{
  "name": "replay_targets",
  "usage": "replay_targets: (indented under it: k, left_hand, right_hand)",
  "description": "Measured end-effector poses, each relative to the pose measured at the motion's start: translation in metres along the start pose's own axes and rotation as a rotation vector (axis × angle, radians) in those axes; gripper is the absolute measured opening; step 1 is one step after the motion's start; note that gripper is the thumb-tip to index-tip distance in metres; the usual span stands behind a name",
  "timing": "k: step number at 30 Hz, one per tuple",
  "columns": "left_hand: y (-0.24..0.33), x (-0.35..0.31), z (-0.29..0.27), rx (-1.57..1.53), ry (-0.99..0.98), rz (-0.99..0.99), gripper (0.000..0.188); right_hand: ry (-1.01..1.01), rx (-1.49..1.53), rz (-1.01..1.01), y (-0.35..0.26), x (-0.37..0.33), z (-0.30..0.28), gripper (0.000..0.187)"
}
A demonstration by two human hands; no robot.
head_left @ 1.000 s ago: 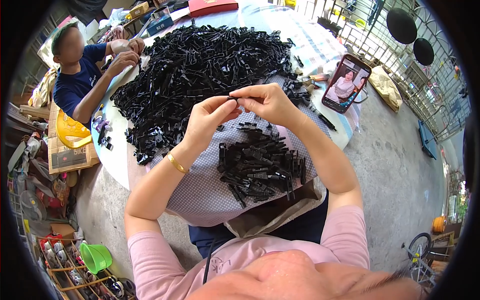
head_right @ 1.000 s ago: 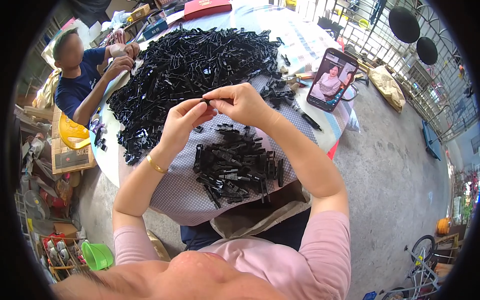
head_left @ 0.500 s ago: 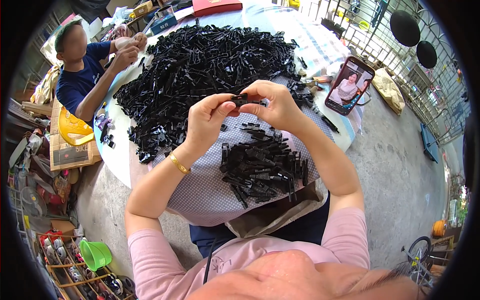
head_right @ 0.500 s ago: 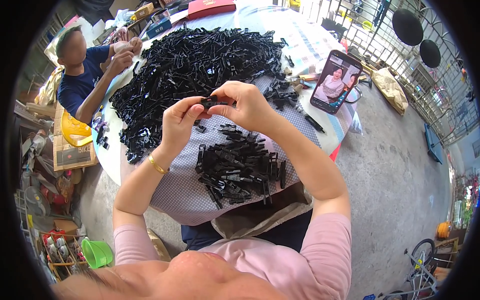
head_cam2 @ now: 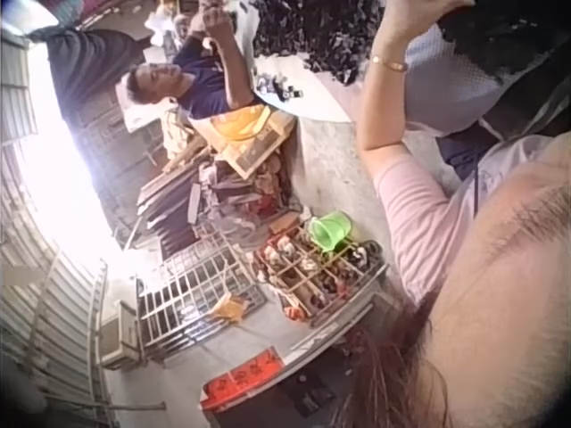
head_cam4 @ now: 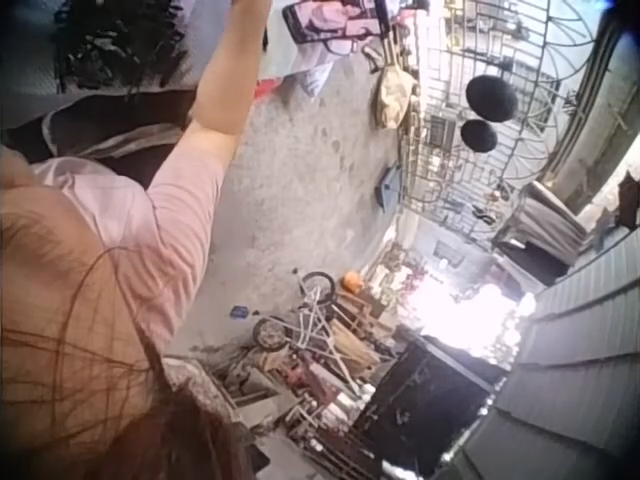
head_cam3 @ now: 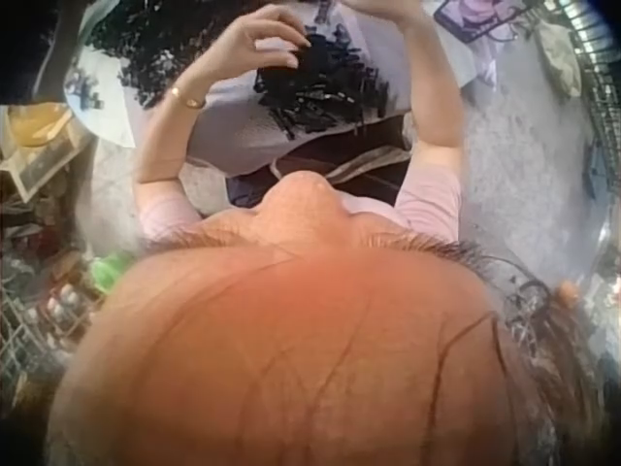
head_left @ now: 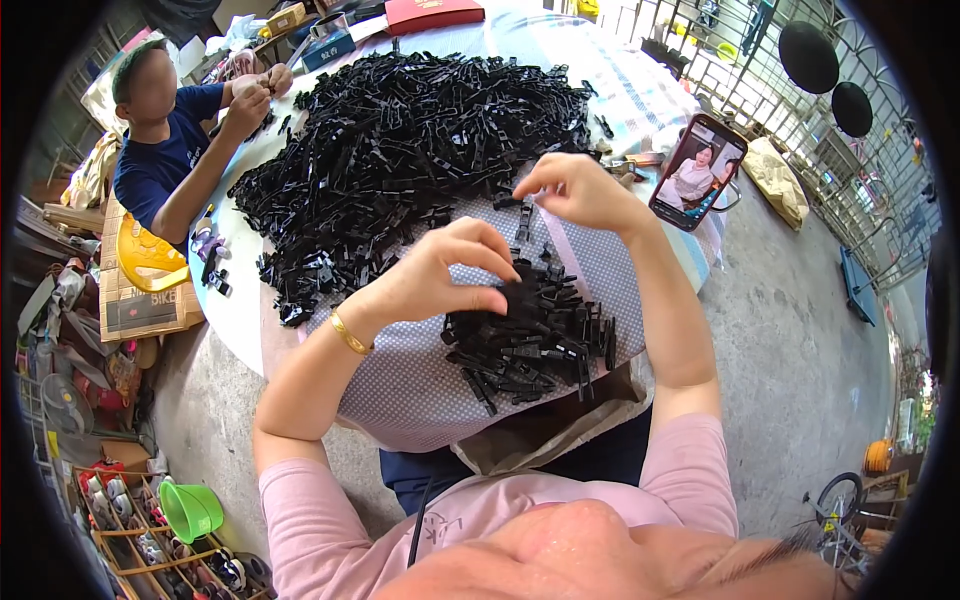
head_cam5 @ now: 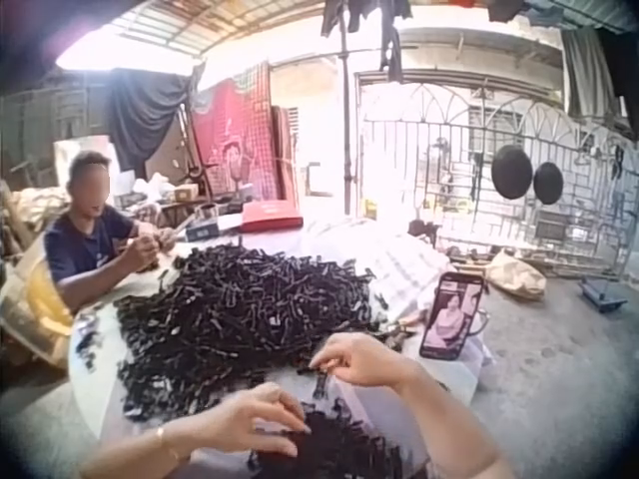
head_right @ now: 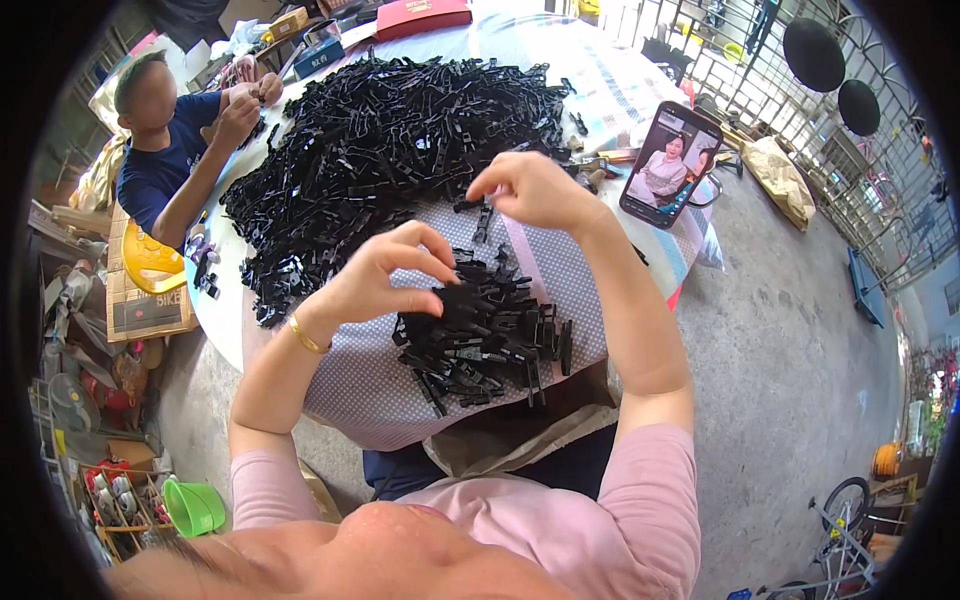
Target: Manually assembling small black plastic hardware components at a table.
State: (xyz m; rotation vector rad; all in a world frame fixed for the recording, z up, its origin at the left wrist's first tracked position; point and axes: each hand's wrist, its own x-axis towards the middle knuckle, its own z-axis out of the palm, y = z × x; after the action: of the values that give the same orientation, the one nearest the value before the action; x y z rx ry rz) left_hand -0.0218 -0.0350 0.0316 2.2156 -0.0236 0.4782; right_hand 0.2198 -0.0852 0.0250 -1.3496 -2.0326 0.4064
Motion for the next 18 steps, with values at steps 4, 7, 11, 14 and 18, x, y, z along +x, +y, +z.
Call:
replay_targets:
  k: [4, 7, 11, 14, 18]
  left_hand:
    - [0.004, -0.001, -0.016, -0.161, 0.053, -0.11, 0.041]
    - [-0.004, -0.003, -0.035, -0.021, 0.462, -0.378, 0.015]
    - [-0.013, -0.011, -0.045, 0.375, 0.371, -0.561, 0.018]
    - [-0.021, -0.012, -0.027, 0.731, 0.297, -0.54, 0.017]
    - [-0.03, -0.01, -0.016, 0.71, 0.359, -0.474, 0.015]
  right_hand:
    - [-0.192, -0.325, 0.099, -0.009, -0.002, 0.017, 0.024]
    - [-0.148, -0.371, 0.065, -0.012, -0.001, 0.024, 0.02]
    - [0.089, -0.311, -0.079, -0.006, 0.002, 0.023, 0.017]
    - [0.108, 0.15, 0.142, -0.023, 0.006, 0.018, 0.022]
    - [0.111, 0.703, 0.147, -0.031, 0.009, 0.029, 0.024]
